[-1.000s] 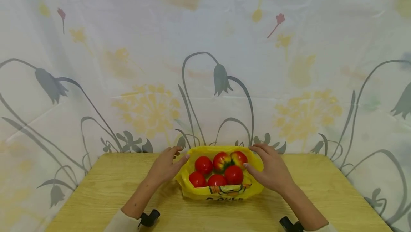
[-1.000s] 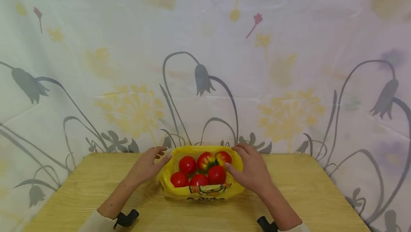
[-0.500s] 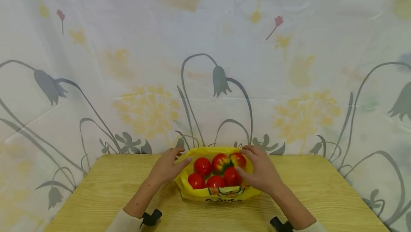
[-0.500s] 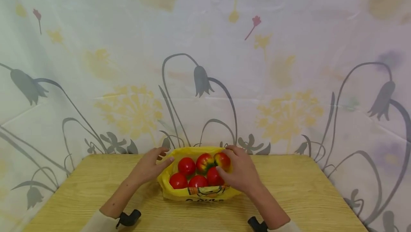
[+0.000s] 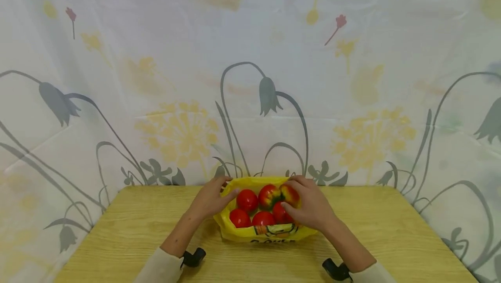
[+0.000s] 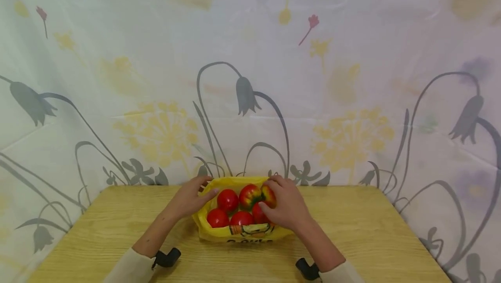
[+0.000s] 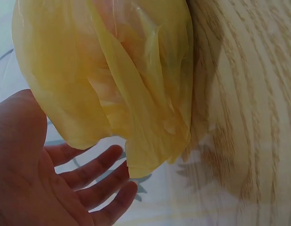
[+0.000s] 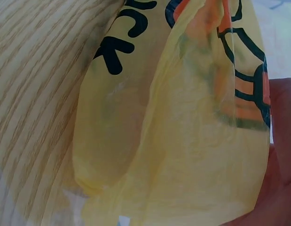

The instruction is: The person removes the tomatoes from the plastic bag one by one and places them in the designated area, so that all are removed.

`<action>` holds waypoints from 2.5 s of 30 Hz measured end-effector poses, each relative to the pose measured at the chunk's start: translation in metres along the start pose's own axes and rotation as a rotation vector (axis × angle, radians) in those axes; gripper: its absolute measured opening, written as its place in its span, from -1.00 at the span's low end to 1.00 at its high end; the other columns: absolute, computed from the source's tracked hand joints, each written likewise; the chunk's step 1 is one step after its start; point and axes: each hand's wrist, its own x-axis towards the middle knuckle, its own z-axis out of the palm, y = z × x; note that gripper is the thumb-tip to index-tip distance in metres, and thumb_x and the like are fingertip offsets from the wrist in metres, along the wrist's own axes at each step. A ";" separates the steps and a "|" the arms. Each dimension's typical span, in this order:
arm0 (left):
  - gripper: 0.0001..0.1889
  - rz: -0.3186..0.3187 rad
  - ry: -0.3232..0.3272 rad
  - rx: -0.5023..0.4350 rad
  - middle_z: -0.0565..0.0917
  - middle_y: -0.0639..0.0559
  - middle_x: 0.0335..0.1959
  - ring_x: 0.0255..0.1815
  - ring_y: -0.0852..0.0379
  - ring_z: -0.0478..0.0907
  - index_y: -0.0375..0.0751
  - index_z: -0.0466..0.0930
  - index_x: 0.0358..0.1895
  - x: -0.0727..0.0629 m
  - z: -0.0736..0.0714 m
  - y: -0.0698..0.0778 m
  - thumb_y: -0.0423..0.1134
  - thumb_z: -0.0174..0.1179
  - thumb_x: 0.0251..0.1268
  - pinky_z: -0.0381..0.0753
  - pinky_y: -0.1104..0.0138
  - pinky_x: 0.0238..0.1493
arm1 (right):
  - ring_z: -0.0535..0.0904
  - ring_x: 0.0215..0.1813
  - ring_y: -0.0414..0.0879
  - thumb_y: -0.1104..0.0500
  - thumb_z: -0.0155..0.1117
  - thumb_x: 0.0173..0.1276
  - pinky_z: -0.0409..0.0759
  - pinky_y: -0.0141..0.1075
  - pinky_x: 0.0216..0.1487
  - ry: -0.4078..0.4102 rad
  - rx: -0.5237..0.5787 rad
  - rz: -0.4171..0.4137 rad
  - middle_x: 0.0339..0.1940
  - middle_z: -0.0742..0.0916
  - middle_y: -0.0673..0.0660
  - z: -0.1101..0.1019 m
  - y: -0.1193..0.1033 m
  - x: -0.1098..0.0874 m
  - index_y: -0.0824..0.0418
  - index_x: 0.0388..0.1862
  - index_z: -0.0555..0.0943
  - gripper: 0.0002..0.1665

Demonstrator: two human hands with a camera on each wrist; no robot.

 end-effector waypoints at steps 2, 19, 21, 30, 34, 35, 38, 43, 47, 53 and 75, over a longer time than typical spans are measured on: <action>-0.36 0.003 -0.005 -0.004 0.63 -0.23 0.34 0.24 -0.21 0.63 -0.27 0.51 0.44 0.003 0.001 0.001 0.14 0.23 0.55 0.63 -0.10 0.24 | 0.59 0.28 0.23 0.09 0.58 0.25 0.58 0.16 0.29 -0.005 -0.003 -0.006 0.26 0.69 0.21 0.001 0.000 0.002 0.25 0.17 0.72 -0.47; -0.42 -0.006 -0.010 -0.032 0.64 -0.25 0.32 0.22 -0.24 0.63 -0.26 0.55 0.42 0.009 -0.002 0.001 0.08 0.23 0.57 0.63 -0.12 0.23 | 0.65 0.03 0.07 0.08 0.53 0.29 0.67 0.01 0.10 -0.167 0.013 0.014 0.01 0.71 0.14 0.016 -0.015 0.008 0.26 0.09 0.73 -0.55; -0.42 -0.001 -0.009 -0.031 0.64 -0.23 0.33 0.24 -0.24 0.63 -0.26 0.55 0.41 0.011 -0.002 0.002 0.08 0.23 0.57 0.61 -0.12 0.27 | 0.66 0.01 0.05 0.08 0.53 0.28 0.67 0.00 0.09 -0.175 0.007 0.028 0.01 0.72 0.13 0.012 -0.016 0.010 0.24 0.06 0.73 -0.58; -0.41 0.030 -0.001 -0.017 0.62 -0.23 0.37 0.40 -0.29 0.53 -0.32 0.54 0.42 0.016 0.002 0.011 0.08 0.17 0.60 0.49 -0.15 0.40 | 0.64 -0.06 0.00 0.08 0.57 0.25 0.68 -0.04 0.06 -0.250 -0.049 0.097 -0.06 0.71 0.11 0.004 -0.014 0.011 0.23 -0.06 0.76 -0.65; -0.42 0.025 -0.003 -0.020 0.62 -0.23 0.36 0.38 -0.29 0.55 -0.31 0.54 0.42 0.013 0.002 0.011 0.08 0.17 0.61 0.51 -0.16 0.37 | 0.63 -0.09 -0.02 0.09 0.63 0.20 0.68 -0.06 0.04 -0.266 -0.049 0.131 -0.09 0.69 0.07 0.005 -0.014 0.009 0.21 -0.08 0.77 -0.63; -0.42 0.026 -0.002 -0.022 0.63 -0.23 0.36 0.36 -0.29 0.56 -0.30 0.55 0.41 0.013 0.002 0.011 0.08 0.17 0.61 0.53 -0.16 0.35 | 0.63 -0.09 -0.02 0.09 0.65 0.18 0.69 -0.06 0.04 -0.271 -0.046 0.138 -0.09 0.70 0.07 0.006 -0.014 0.009 0.20 -0.08 0.76 -0.62; -0.43 0.023 0.002 -0.020 0.64 -0.22 0.34 0.31 -0.27 0.59 -0.29 0.56 0.40 0.012 0.003 0.010 0.08 0.16 0.61 0.56 -0.14 0.31 | 0.63 -0.05 -0.02 0.07 0.70 0.12 0.68 -0.03 0.07 -0.295 -0.023 0.162 -0.05 0.72 0.07 0.007 -0.014 0.008 0.18 -0.06 0.75 -0.56; -0.47 0.006 0.010 0.000 0.66 -0.21 0.30 0.24 -0.24 0.63 -0.28 0.59 0.37 0.010 0.005 0.008 0.06 0.17 0.62 0.61 -0.11 0.25 | 0.64 0.02 0.03 0.06 0.77 0.02 0.68 0.03 0.11 -0.338 0.022 0.183 0.01 0.73 0.08 0.007 -0.015 0.005 0.18 -0.01 0.74 -0.43; -0.54 -0.002 0.033 0.018 0.69 -0.23 0.24 0.17 -0.23 0.66 -0.28 0.62 0.32 0.010 0.006 0.010 -0.02 0.18 0.61 0.65 -0.09 0.19 | 0.64 -0.01 0.02 0.08 0.79 -0.03 0.69 0.03 0.06 -0.345 0.045 0.172 -0.03 0.72 0.07 0.005 -0.014 0.004 0.19 0.00 0.73 -0.39; -0.67 -0.033 0.089 0.000 0.74 -0.25 0.10 0.07 -0.23 0.71 -0.28 0.67 0.22 0.009 0.007 0.013 -0.19 0.22 0.55 0.71 -0.07 0.09 | 0.61 -0.06 -0.03 0.13 0.77 -0.02 0.68 -0.03 0.01 -0.338 0.058 0.141 -0.08 0.70 0.04 0.004 -0.011 0.003 0.20 -0.01 0.71 -0.41; -0.70 -0.048 0.125 -0.019 0.76 -0.24 0.05 0.01 -0.17 0.72 -0.28 0.70 0.14 0.009 0.006 0.008 -0.21 0.24 0.49 0.73 0.00 0.04 | 0.64 0.02 0.07 0.17 0.65 0.14 0.70 -0.11 -0.08 -0.329 0.156 0.101 0.10 0.73 0.15 -0.024 -0.006 0.011 0.24 0.14 0.68 -0.43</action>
